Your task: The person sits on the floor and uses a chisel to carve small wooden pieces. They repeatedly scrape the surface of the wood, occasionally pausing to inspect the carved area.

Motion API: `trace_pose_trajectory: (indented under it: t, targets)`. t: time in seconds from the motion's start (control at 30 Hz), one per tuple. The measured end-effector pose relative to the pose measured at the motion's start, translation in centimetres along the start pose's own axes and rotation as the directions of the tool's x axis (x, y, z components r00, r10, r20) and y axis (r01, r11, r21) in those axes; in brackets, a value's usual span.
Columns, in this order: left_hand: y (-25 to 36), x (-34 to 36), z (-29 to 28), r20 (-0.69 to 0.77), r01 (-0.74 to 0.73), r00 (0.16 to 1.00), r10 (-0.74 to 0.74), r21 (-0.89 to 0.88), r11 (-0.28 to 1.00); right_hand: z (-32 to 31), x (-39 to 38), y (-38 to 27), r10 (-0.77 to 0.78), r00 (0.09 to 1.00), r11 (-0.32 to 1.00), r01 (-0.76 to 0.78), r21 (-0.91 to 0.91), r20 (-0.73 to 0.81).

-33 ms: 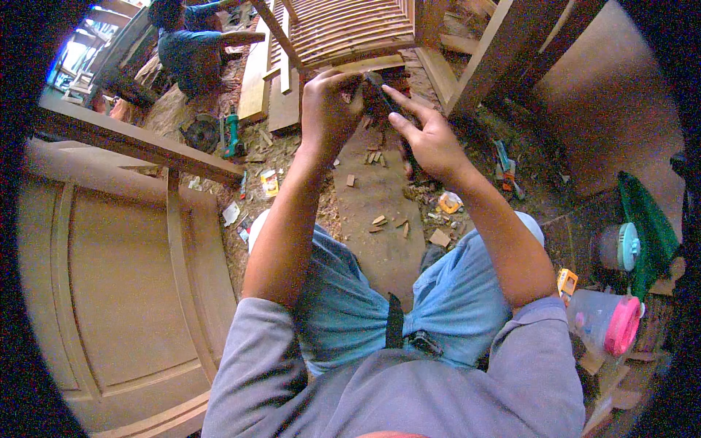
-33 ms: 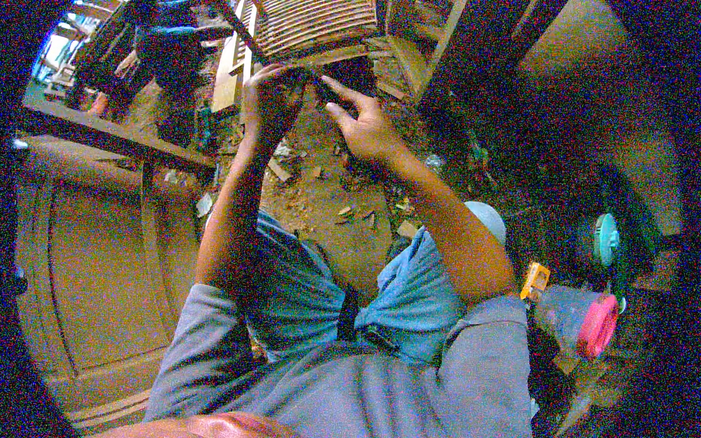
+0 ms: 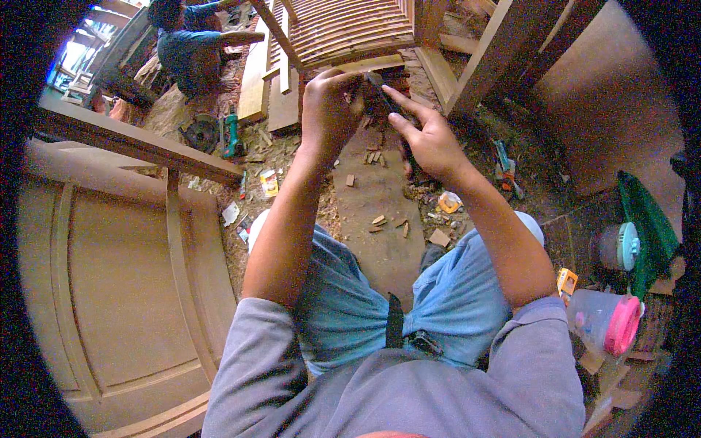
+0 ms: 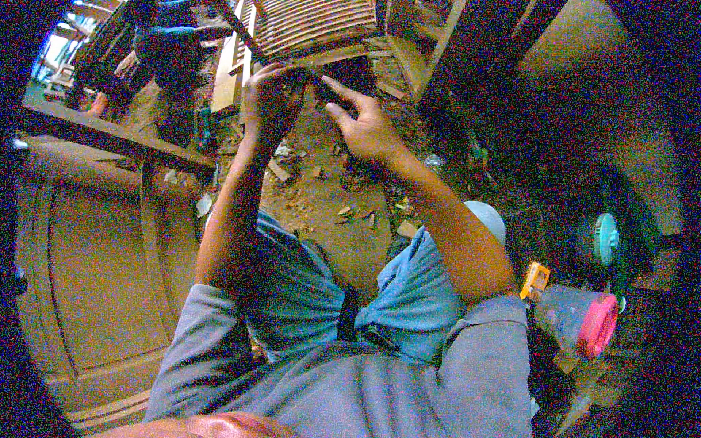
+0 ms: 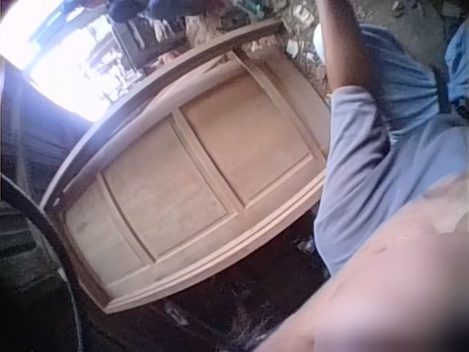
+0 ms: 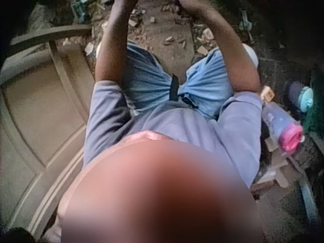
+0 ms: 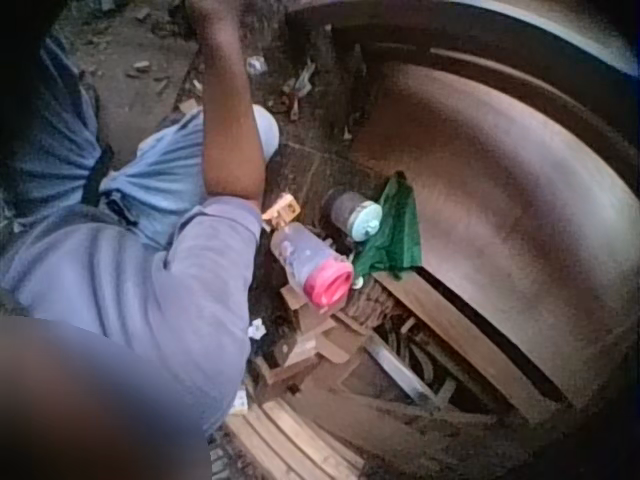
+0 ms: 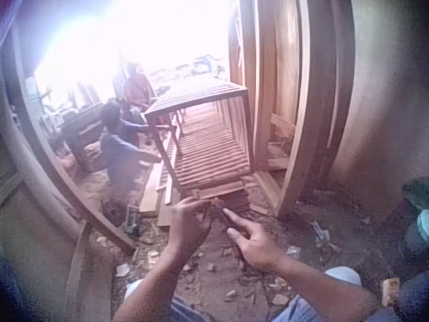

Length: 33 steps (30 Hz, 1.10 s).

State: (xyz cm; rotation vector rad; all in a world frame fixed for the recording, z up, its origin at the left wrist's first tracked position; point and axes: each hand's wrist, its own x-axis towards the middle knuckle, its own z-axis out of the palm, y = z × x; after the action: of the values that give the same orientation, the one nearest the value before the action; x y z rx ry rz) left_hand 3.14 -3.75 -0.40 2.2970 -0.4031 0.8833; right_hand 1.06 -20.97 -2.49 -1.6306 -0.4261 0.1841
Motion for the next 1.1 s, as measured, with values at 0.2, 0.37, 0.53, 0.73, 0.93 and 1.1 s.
trace_pose_trajectory:
  t: [0.2,0.37,0.53,0.73,0.93,1.1]
  targets:
    - [0.1,0.0,-0.2,0.028,-0.045,0.999,0.043,0.099,0.994,0.3,-0.2,-0.5,0.087,0.996,0.996,-0.087,-0.001,-0.002]
    - [0.1,0.0,-0.1,-0.034,0.015,0.999,-0.015,-0.003,1.0,0.2,-0.5,-0.5,0.203,0.979,0.974,-0.204,0.102,0.019]
    - [0.2,-0.2,0.2,-0.08,0.176,0.978,-0.191,-0.158,0.972,0.4,-0.2,-0.3,0.042,0.998,0.999,-0.042,-0.011,-0.05]
    - [0.1,0.7,-0.2,0.007,0.308,0.937,-0.348,-0.483,0.819,0.0,0.2,-0.8,-0.08,0.997,0.996,0.079,-0.043,-0.008]
    - [0.1,0.7,-0.6,0.273,0.492,0.822,-0.499,-0.782,0.383,0.2,-0.1,-0.8,-0.08,0.997,0.997,0.08,0.005,0.005]
    - [-0.2,0.7,-0.7,0.296,0.487,0.813,-0.501,-0.818,0.307,0.4,-0.4,-1.4,-0.136,0.991,0.991,0.136,-0.013,0.007]
